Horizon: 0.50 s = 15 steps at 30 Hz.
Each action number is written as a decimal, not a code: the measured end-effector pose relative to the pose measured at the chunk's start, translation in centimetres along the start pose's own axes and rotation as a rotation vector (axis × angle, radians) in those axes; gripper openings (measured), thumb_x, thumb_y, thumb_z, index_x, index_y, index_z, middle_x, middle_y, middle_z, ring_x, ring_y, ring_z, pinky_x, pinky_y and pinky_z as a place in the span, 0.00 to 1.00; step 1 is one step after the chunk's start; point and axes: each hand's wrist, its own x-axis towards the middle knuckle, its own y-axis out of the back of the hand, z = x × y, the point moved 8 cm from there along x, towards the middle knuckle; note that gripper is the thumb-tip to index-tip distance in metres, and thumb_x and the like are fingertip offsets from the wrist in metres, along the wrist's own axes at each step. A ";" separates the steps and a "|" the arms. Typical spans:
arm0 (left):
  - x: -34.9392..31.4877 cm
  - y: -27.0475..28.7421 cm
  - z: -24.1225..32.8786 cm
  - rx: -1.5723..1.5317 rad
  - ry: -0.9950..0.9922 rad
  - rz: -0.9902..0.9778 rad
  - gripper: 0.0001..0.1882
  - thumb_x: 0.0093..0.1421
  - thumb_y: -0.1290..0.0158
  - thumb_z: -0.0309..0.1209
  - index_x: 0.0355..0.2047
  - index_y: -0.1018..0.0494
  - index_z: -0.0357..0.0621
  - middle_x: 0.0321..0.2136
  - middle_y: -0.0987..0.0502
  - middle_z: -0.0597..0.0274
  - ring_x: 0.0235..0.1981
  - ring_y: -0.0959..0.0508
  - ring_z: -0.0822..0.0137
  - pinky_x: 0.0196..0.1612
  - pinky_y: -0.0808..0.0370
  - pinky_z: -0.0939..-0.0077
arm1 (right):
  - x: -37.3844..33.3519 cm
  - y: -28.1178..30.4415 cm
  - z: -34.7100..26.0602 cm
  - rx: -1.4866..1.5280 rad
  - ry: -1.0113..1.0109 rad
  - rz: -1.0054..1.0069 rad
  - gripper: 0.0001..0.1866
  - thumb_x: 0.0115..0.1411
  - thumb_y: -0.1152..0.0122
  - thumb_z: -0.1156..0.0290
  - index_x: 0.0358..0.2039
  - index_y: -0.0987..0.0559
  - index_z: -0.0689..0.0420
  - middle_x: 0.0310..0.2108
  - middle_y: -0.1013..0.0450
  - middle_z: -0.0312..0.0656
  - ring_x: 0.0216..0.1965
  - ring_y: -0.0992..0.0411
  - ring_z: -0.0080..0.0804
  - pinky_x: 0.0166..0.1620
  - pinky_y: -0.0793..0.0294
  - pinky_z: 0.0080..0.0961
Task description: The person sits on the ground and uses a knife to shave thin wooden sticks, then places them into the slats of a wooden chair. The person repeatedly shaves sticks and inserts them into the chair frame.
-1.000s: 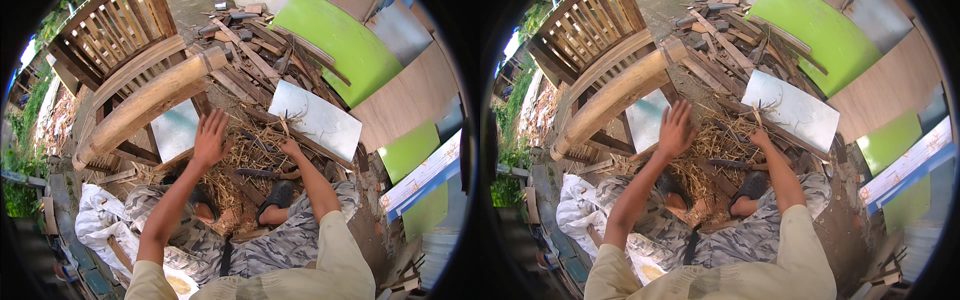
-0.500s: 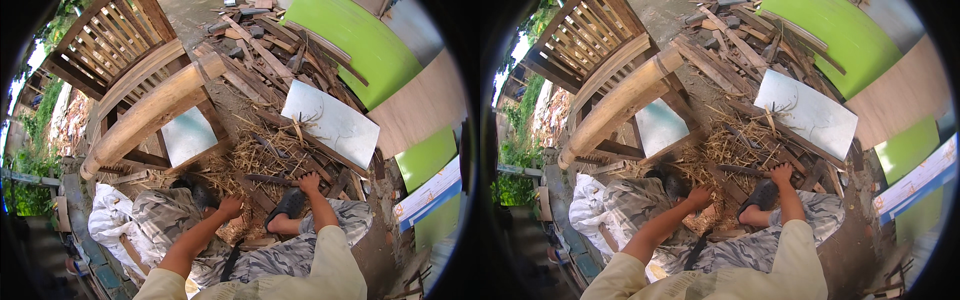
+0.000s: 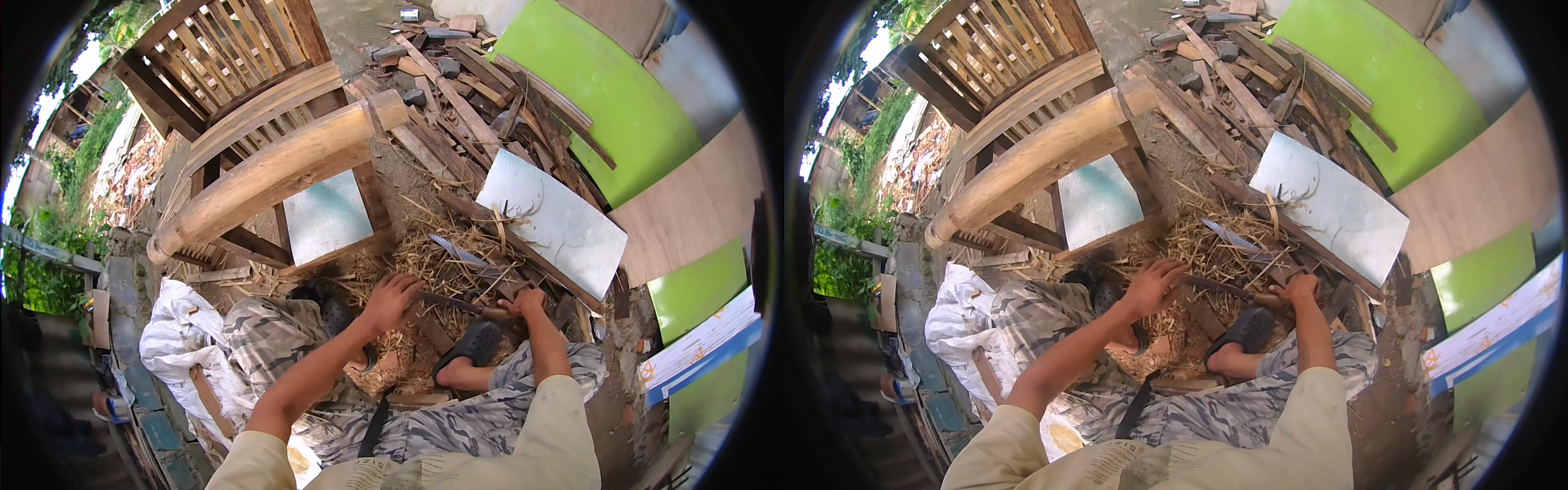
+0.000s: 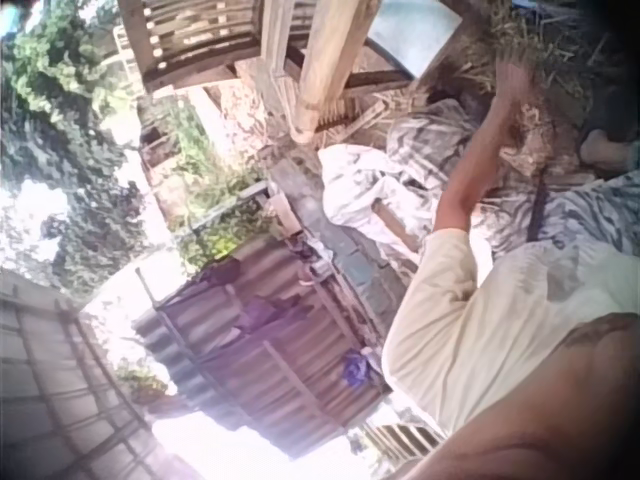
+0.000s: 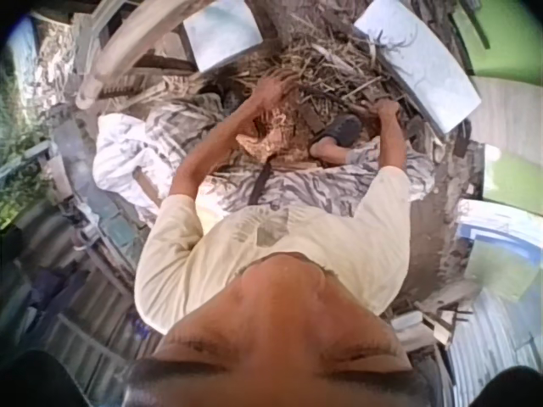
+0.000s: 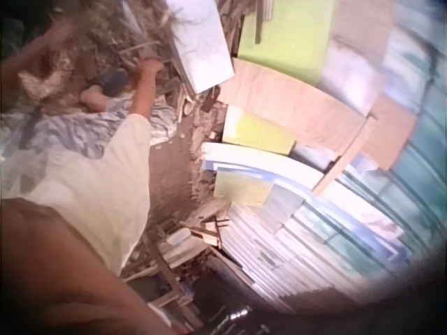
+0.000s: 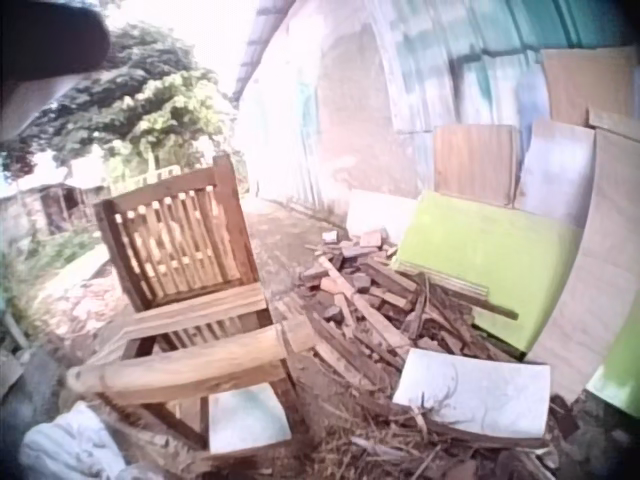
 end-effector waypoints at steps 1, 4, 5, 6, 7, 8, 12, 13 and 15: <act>1.2 3.0 0.3 0.035 -0.032 0.094 0.25 0.60 0.45 0.37 0.57 0.31 0.46 0.54 0.27 0.55 0.59 0.31 0.54 0.64 0.38 0.52 | -0.8 1.0 0.7 -0.019 -0.022 -0.037 0.53 0.50 0.57 0.18 0.54 0.22 0.54 0.57 0.30 0.40 0.54 0.28 0.38 0.34 0.24 0.38; 4.3 12.1 1.2 0.165 -0.069 0.334 0.22 0.60 0.44 0.37 0.54 0.28 0.46 0.53 0.26 0.58 0.59 0.30 0.57 0.65 0.39 0.53 | -2.3 4.4 2.3 -0.193 0.022 0.354 0.47 0.46 0.46 0.22 0.48 0.19 0.53 0.47 0.24 0.36 0.52 0.28 0.38 0.37 0.25 0.38; 4.9 14.8 0.6 0.233 -0.070 0.432 0.20 0.60 0.43 0.37 0.52 0.27 0.47 0.52 0.25 0.59 0.59 0.30 0.59 0.65 0.40 0.53 | -2.8 5.3 2.5 -0.241 0.040 0.392 0.45 0.47 0.44 0.23 0.47 0.18 0.52 0.46 0.24 0.35 0.51 0.28 0.38 0.37 0.25 0.38; 6.2 18.3 1.6 0.273 -0.079 0.498 0.20 0.60 0.43 0.38 0.51 0.26 0.47 0.52 0.25 0.58 0.59 0.30 0.59 0.65 0.40 0.54 | -2.0 5.3 3.7 -0.247 0.054 0.428 0.34 0.48 0.37 0.33 0.41 0.16 0.51 0.43 0.22 0.37 0.50 0.27 0.40 0.39 0.25 0.38; 7.2 20.9 1.4 0.315 -0.093 0.557 0.20 0.59 0.43 0.38 0.51 0.27 0.47 0.52 0.25 0.58 0.59 0.30 0.58 0.64 0.40 0.54 | -1.6 5.4 4.5 -0.213 0.081 0.471 0.32 0.49 0.36 0.36 0.40 0.16 0.51 0.42 0.21 0.38 0.49 0.26 0.40 0.40 0.25 0.38; 8.5 22.9 1.2 0.378 -0.094 0.608 0.21 0.59 0.43 0.38 0.51 0.28 0.47 0.53 0.27 0.58 0.59 0.31 0.56 0.63 0.39 0.54 | -1.5 5.2 5.4 -0.180 0.106 0.511 0.29 0.49 0.35 0.39 0.39 0.15 0.50 0.41 0.20 0.39 0.48 0.25 0.41 0.40 0.25 0.38; 10.7 29.8 -2.6 0.519 0.064 0.615 0.30 0.59 0.44 0.48 0.58 0.32 0.47 0.55 0.29 0.55 0.59 0.32 0.51 0.63 0.38 0.54 | -9.7 9.2 3.8 0.219 0.305 0.308 0.16 0.54 0.34 0.55 0.32 0.15 0.55 0.29 0.19 0.44 0.35 0.21 0.39 0.40 0.25 0.35; 11.5 30.6 -3.6 0.571 0.120 0.578 0.32 0.60 0.46 0.52 0.59 0.33 0.45 0.56 0.29 0.54 0.59 0.32 0.50 0.62 0.37 0.54 | -12.1 9.6 4.1 0.357 0.352 0.158 0.15 0.55 0.35 0.58 0.32 0.15 0.57 0.26 0.20 0.44 0.32 0.21 0.37 0.39 0.26 0.34; 12.7 30.9 -5.6 0.507 0.204 0.409 0.36 0.61 0.49 0.56 0.60 0.34 0.43 0.56 0.29 0.53 0.59 0.32 0.51 0.61 0.35 0.53 | -16.8 10.2 4.5 0.846 0.462 0.027 0.13 0.57 0.35 0.61 0.28 0.18 0.59 0.21 0.23 0.42 0.27 0.25 0.34 0.36 0.27 0.32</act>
